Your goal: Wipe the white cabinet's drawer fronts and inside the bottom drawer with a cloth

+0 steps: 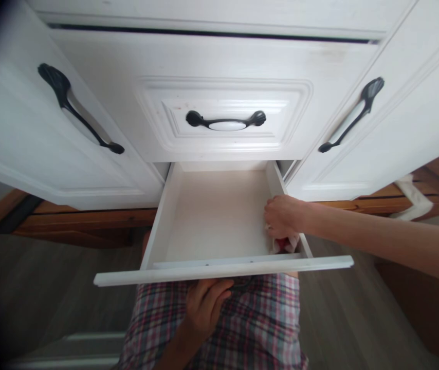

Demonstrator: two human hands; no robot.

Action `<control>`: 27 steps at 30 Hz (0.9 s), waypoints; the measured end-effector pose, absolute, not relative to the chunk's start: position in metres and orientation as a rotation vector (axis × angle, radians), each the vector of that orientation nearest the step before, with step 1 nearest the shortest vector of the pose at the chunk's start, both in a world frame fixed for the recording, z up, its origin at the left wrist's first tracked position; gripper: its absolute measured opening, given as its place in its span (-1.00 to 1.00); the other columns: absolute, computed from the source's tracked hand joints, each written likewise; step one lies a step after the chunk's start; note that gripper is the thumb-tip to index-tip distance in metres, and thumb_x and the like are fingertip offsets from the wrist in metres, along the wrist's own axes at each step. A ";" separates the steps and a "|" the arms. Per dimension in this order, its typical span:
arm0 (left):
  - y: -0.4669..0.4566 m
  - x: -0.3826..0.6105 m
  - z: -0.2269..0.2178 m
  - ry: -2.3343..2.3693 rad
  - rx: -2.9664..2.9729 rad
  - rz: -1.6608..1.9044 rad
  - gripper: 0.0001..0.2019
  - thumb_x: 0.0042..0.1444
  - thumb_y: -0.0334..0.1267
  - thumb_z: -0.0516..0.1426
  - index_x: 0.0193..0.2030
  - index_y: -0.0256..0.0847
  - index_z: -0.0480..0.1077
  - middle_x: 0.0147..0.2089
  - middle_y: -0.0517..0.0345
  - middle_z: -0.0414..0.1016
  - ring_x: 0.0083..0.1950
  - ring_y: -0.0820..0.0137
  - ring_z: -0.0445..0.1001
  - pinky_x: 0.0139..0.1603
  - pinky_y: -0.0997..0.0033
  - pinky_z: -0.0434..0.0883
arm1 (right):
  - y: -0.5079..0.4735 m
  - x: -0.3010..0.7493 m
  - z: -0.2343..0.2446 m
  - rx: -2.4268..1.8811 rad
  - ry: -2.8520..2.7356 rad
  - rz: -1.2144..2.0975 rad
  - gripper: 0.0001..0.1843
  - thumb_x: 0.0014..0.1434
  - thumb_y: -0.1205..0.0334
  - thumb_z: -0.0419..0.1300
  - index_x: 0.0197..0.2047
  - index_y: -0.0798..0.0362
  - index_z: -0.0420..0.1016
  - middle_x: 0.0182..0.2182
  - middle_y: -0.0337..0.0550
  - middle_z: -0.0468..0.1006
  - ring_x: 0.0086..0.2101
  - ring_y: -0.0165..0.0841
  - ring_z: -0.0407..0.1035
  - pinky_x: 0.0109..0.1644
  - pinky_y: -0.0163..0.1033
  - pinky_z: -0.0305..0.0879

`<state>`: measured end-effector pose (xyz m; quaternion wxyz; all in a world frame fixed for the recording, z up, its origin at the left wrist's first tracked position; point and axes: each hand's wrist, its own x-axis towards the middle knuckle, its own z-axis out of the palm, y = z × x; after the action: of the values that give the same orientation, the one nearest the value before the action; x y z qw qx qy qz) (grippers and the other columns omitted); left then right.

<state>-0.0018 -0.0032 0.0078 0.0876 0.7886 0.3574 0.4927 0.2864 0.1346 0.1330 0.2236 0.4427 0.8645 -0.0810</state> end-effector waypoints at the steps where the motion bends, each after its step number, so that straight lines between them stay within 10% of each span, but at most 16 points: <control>1: -0.003 -0.002 0.008 1.055 2.350 1.468 -0.71 0.62 -0.19 0.02 -0.01 -0.11 0.58 -0.23 0.23 0.67 -0.23 0.45 0.69 -0.08 0.48 0.57 | 0.126 0.284 0.139 1.164 2.359 -0.283 -0.84 0.17 0.15 0.36 -0.38 0.01 0.72 -0.28 0.09 0.68 -0.14 -0.09 0.51 0.06 -0.04 0.31; 17: -0.005 -0.002 0.007 1.070 2.410 1.368 -0.72 0.60 -0.11 0.07 -0.01 -0.09 0.60 -0.21 0.28 0.67 -0.17 0.46 0.70 0.13 0.41 0.61 | 0.122 0.249 0.152 0.620 2.263 -0.490 -0.80 0.25 0.46 0.24 -0.12 0.11 0.66 0.01 0.19 0.63 -0.28 -0.19 0.48 -0.28 -0.15 0.16; 23: -0.009 -0.001 -0.009 1.082 2.477 1.364 -0.82 0.52 -0.12 0.21 0.07 -0.04 0.63 -0.17 0.24 0.68 -0.13 0.44 0.69 0.30 0.35 0.57 | 0.138 0.188 0.153 1.150 2.268 -1.132 -0.60 0.60 -0.03 -0.09 0.15 0.06 0.40 -0.16 -0.02 0.59 -0.24 -0.25 0.46 -0.15 -0.20 0.30; 27: -0.011 0.001 -0.014 1.091 2.436 1.410 -0.78 0.57 -0.14 0.14 0.05 -0.05 0.62 -0.20 0.26 0.68 -0.16 0.46 0.68 0.29 0.39 0.56 | 0.161 0.123 0.144 0.975 2.264 -1.624 -0.53 0.53 -0.22 0.07 0.00 0.06 0.43 -0.24 -0.13 0.54 -0.25 -0.29 0.40 -0.13 -0.22 0.29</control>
<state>0.0009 -0.0113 -0.0136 0.0616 0.8054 0.3608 0.4662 0.1225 0.1608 0.1443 0.0948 0.3289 0.7635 -0.5476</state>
